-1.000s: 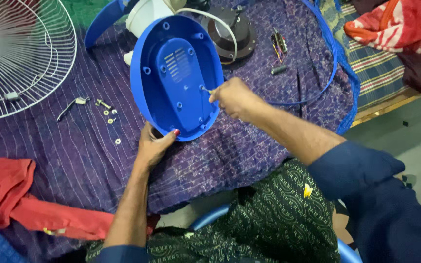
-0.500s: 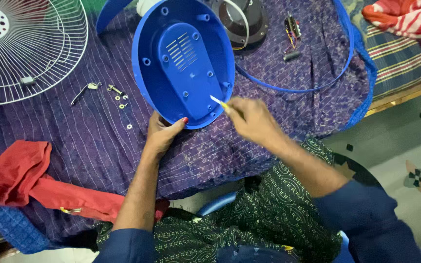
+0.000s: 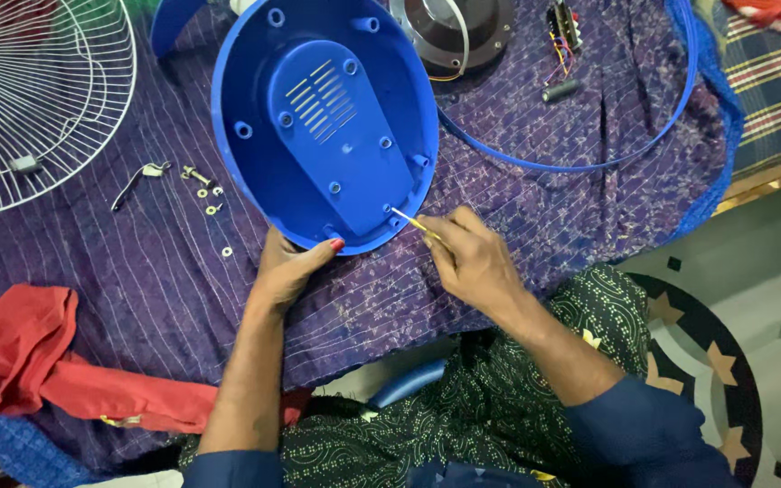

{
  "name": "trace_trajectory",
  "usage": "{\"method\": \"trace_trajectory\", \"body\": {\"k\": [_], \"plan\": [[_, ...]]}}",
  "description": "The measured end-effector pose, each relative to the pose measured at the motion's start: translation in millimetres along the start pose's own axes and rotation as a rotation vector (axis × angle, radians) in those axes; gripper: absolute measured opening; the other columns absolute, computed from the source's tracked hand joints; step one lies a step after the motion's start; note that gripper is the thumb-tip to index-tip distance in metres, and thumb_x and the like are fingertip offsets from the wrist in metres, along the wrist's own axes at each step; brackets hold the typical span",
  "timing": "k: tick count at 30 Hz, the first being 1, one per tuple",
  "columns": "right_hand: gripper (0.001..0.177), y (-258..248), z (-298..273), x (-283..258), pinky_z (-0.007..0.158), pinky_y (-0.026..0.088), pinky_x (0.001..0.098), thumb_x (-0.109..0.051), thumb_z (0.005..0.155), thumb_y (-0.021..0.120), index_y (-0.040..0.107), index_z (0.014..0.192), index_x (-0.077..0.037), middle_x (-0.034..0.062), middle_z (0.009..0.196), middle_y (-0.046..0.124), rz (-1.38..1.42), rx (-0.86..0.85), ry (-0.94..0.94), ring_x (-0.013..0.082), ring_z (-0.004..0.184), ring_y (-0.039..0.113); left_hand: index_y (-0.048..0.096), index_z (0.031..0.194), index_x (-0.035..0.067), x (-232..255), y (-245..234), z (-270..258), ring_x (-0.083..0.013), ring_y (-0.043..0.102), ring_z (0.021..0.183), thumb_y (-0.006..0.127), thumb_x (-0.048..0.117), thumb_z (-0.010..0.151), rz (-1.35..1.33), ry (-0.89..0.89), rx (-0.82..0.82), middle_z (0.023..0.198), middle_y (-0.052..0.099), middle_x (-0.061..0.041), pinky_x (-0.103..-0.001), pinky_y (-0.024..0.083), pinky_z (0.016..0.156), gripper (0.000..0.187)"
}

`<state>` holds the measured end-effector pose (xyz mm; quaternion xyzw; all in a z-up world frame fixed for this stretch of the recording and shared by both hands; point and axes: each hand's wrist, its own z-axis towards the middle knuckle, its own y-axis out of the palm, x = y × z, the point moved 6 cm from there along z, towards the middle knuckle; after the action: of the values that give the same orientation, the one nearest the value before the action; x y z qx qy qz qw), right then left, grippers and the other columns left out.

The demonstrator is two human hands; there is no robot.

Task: The person assembles an electric fan by screwing the base to the neck, then wipes the fan motor housing with a red cloth. The person uses a screwdriver to tighten screws on the blue base and handles the motor housing and control module.

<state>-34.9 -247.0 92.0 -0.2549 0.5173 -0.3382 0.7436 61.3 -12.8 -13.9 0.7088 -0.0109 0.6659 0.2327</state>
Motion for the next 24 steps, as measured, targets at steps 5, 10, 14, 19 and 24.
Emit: {"method": "trace_trajectory", "body": {"k": [5,10,14,19,24], "plan": [[0.029,-1.1,1.3,-6.1,0.059,0.052,0.0389,-0.005,0.092,0.07,0.07,0.121,-0.005,0.0101,0.09,0.06,-0.024,0.042,-0.07,0.0266,0.069,0.066,0.056,0.137,-0.003,-0.7,-0.1,1.3,-0.0141,0.068,0.103,0.085,0.009,0.08,0.02,-0.033,-0.043,0.117,0.07,-0.009,-0.031,0.055,0.093,0.065],[0.029,-1.4,-1.5,-5.7,0.055,0.051,0.0384,-0.004,0.091,0.07,0.069,0.12,-0.003,0.0107,0.088,0.06,-0.015,0.018,-0.058,0.0261,0.064,0.065,0.05,0.14,0.001,2.5,0.0,0.2,-0.0119,0.067,0.108,0.086,0.009,0.076,0.043,-0.006,-0.032,0.122,0.069,-0.005,-0.029,0.054,0.097,0.073],[0.029,3.6,0.2,-4.3,0.054,0.05,0.0376,-0.004,0.093,0.069,0.069,0.121,-0.002,0.0117,0.087,0.059,0.023,0.01,-0.027,0.0252,0.061,0.062,0.051,0.138,0.001,0.2,-1.4,0.0,-0.0131,0.068,0.104,0.086,0.008,0.075,0.003,-0.027,-0.027,0.118,0.069,-0.006,-0.03,0.055,0.094,0.072],[0.027,4.9,1.2,-7.5,0.053,0.051,0.0366,-0.005,0.095,0.068,0.068,0.121,0.0,0.0111,0.086,0.06,0.021,0.01,-0.038,0.0247,0.06,0.063,0.057,0.133,-0.002,-6.2,-6.2,0.7,-0.0156,0.069,0.1,0.086,0.007,0.076,0.016,-0.064,-0.01,0.113,0.071,-0.009,-0.031,0.056,0.091,0.064],[0.028,4.4,6.1,-18.2,0.049,0.054,0.0387,-0.01,0.096,0.065,0.067,0.121,0.003,0.0144,0.081,0.06,-0.232,-0.092,-0.173,0.0283,0.057,0.066,0.056,0.135,-0.001,-1.9,-2.6,1.4,-0.0142,0.068,0.105,0.086,0.009,0.077,0.036,-0.021,-0.035,0.117,0.071,-0.007,-0.031,0.055,0.095,0.066]]}}
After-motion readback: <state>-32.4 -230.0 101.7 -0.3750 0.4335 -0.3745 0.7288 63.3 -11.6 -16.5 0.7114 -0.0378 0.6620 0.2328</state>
